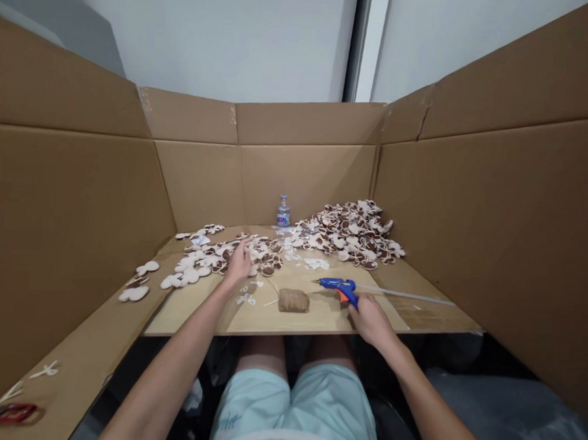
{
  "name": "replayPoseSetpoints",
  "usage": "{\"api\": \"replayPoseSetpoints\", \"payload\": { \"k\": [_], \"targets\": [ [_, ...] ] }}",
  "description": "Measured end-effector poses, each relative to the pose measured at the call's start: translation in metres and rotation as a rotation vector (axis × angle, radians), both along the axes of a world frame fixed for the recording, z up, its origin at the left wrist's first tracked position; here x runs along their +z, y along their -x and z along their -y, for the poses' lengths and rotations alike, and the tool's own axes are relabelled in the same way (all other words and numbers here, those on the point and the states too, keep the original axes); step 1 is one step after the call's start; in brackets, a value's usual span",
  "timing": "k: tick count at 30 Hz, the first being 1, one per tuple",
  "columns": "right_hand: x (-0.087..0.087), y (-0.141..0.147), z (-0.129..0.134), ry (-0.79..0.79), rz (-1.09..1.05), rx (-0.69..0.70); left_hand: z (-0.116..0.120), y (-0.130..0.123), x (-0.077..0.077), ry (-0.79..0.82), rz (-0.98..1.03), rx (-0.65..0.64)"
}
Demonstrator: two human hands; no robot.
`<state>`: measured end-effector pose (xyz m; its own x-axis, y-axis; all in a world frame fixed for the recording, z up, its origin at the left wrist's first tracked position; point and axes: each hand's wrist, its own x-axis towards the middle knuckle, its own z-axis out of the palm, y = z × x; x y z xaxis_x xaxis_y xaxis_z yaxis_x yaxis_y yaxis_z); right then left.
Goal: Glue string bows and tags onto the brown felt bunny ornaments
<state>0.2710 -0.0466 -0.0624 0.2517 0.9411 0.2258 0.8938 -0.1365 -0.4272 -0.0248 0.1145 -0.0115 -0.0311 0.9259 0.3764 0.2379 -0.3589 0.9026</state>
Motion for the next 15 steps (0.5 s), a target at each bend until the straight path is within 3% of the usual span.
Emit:
{"api": "replayPoseSetpoints", "payload": {
  "k": [4,9,15],
  "targets": [
    [-0.004,0.000,-0.003,-0.058,-0.115,0.031,0.024,0.001,0.001,0.072,0.242,-0.055],
    [-0.006,0.003,-0.003,-0.141,-0.209,0.077,0.078,-0.005,0.000,0.122,0.499,-0.174],
    [0.009,0.015,0.007,-0.168,-0.288,0.112,0.136,-0.012,-0.004,0.225,0.651,-0.347]
  ]
}}
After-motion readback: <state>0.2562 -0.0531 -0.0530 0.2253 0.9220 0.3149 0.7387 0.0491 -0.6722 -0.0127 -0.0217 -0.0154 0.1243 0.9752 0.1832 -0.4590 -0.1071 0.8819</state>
